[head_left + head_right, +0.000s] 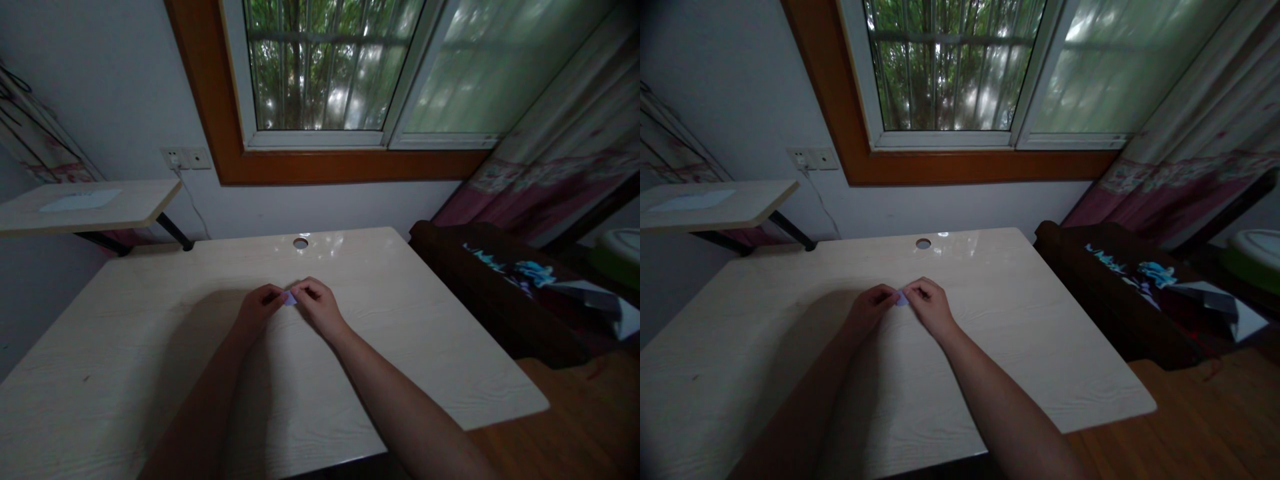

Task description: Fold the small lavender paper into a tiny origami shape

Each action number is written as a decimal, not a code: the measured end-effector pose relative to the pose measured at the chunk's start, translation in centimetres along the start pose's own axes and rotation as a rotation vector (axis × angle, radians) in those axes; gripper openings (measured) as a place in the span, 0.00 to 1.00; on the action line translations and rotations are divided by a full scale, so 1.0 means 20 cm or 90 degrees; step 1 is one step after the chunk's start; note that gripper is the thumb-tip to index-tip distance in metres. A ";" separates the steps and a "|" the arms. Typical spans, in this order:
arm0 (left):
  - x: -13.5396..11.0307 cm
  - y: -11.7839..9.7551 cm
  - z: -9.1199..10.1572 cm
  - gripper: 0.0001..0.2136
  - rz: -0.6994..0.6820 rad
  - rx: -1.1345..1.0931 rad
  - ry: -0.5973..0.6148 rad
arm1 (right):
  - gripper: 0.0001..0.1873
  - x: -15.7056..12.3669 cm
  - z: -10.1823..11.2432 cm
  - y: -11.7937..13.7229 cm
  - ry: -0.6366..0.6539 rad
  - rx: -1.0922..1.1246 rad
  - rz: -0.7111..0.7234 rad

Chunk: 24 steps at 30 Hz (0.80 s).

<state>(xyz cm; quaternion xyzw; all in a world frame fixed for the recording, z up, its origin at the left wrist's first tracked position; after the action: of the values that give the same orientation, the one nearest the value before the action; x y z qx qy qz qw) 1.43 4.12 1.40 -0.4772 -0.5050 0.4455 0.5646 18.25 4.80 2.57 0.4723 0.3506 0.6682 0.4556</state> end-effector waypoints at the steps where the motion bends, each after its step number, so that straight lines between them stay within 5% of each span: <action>1: 0.00 0.00 0.00 0.12 0.002 -0.003 0.002 | 0.09 0.00 0.00 0.00 0.001 -0.001 0.003; 24: 0.00 -0.02 0.00 0.10 0.012 -0.041 -0.005 | 0.10 0.00 0.00 0.02 0.002 -0.046 0.023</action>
<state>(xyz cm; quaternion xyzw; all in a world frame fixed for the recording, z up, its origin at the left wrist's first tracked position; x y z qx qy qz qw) 1.44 4.05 1.78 -0.4978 -0.5167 0.4362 0.5430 18.13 4.64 2.85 0.4609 0.3184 0.6891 0.4598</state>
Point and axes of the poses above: each hand's wrist, its own x-axis towards the middle knuckle, its own z-axis out of the back of the hand, y = z × x, the point moved 5 cm from there along x, towards the middle knuckle, and after that the axes turned 12 degrees about -x, right-handed, at the moved point
